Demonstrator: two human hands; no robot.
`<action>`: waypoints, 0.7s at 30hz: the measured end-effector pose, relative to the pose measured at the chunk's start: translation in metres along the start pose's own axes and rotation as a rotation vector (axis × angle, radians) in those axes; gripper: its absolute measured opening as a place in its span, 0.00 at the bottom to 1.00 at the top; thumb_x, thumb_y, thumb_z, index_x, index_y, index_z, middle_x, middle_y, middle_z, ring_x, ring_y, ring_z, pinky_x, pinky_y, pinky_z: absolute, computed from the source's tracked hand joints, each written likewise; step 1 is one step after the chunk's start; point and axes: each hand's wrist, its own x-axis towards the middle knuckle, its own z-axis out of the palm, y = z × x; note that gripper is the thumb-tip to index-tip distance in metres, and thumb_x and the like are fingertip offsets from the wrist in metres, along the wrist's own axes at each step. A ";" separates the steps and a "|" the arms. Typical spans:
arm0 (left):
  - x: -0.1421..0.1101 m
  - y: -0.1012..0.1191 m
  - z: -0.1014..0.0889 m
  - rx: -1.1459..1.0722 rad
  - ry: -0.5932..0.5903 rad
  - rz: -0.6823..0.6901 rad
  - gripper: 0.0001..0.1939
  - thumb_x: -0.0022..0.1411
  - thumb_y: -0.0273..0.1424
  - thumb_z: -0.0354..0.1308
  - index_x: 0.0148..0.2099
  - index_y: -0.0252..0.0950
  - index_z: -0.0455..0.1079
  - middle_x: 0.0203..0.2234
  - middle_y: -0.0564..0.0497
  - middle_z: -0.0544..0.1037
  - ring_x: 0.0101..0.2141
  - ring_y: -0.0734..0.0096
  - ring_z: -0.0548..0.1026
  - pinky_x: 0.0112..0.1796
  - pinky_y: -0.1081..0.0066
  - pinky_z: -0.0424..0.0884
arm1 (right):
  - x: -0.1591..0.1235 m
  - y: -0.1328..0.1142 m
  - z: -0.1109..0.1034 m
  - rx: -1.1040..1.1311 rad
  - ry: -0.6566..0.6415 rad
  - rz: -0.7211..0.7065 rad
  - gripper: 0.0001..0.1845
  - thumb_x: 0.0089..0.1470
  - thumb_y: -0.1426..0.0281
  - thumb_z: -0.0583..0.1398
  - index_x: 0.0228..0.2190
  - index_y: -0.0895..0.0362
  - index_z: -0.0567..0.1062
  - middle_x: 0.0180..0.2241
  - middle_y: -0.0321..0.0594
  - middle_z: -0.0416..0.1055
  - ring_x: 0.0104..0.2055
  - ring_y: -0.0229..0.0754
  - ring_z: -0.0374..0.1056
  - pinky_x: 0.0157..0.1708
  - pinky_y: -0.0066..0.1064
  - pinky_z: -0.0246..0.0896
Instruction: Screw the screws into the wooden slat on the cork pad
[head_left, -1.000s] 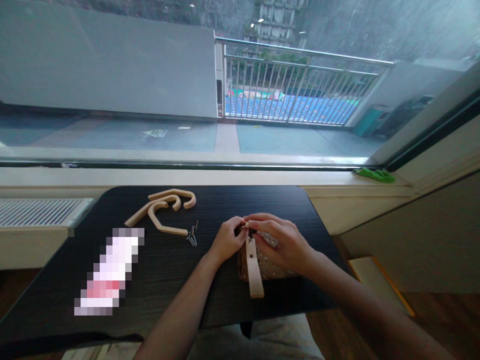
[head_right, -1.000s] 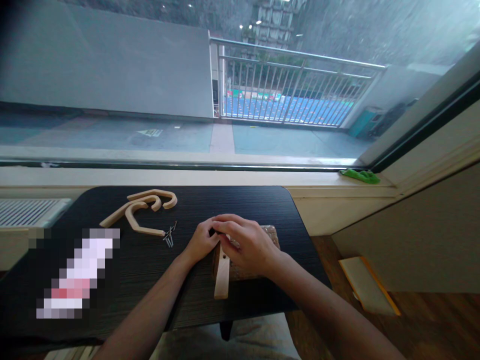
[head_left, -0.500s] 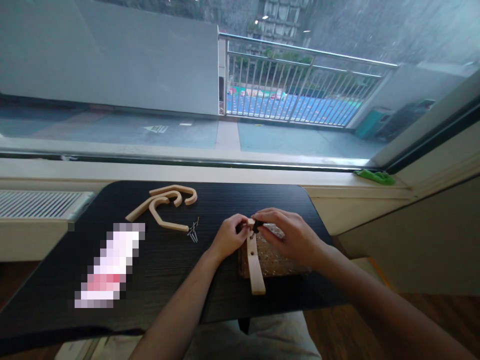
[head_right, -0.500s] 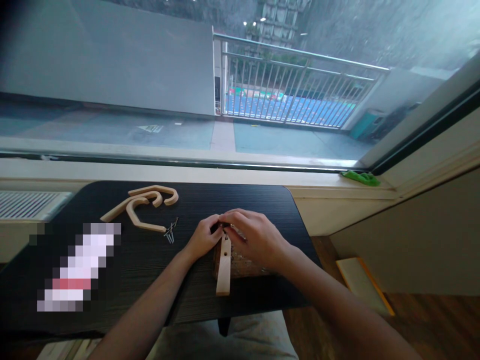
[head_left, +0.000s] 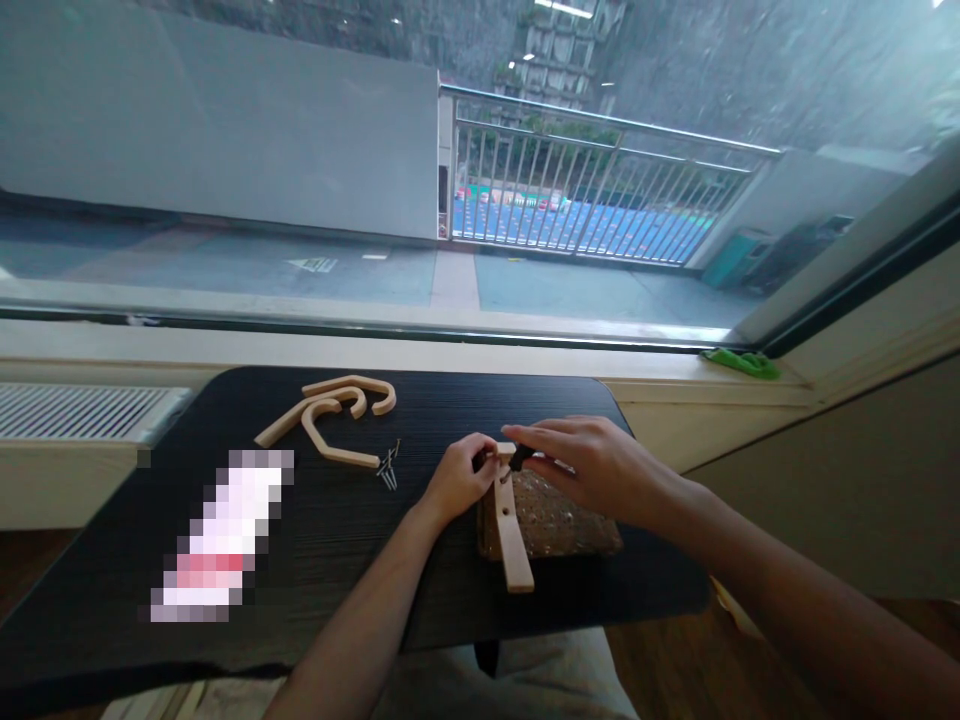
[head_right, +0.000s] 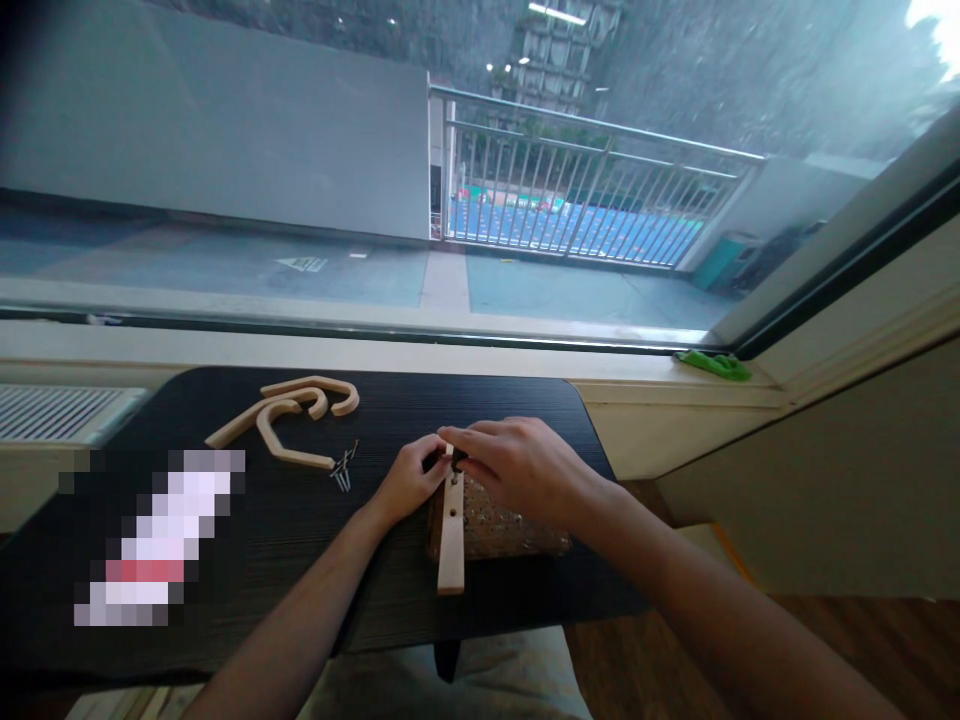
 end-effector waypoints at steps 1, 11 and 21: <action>0.000 0.000 0.000 -0.001 0.000 -0.002 0.04 0.59 0.27 0.54 0.32 0.35 0.70 0.25 0.52 0.74 0.29 0.69 0.71 0.32 0.71 0.66 | 0.000 -0.001 0.000 0.003 -0.002 0.003 0.20 0.61 0.74 0.59 0.54 0.55 0.73 0.38 0.43 0.79 0.34 0.40 0.75 0.32 0.30 0.66; -0.003 0.002 -0.010 -0.073 0.244 0.087 0.10 0.60 0.27 0.50 0.41 0.36 0.71 0.37 0.48 0.77 0.40 0.64 0.73 0.43 0.65 0.70 | 0.003 -0.003 -0.002 -0.054 -0.037 0.026 0.17 0.62 0.71 0.58 0.53 0.54 0.74 0.35 0.41 0.78 0.30 0.38 0.72 0.28 0.29 0.61; -0.017 0.024 -0.012 0.009 0.366 0.237 0.06 0.62 0.30 0.51 0.33 0.38 0.68 0.39 0.47 0.74 0.43 0.61 0.73 0.48 0.61 0.69 | 0.006 -0.007 -0.003 -0.095 -0.046 0.057 0.19 0.63 0.70 0.56 0.54 0.55 0.72 0.34 0.41 0.77 0.29 0.37 0.70 0.27 0.28 0.59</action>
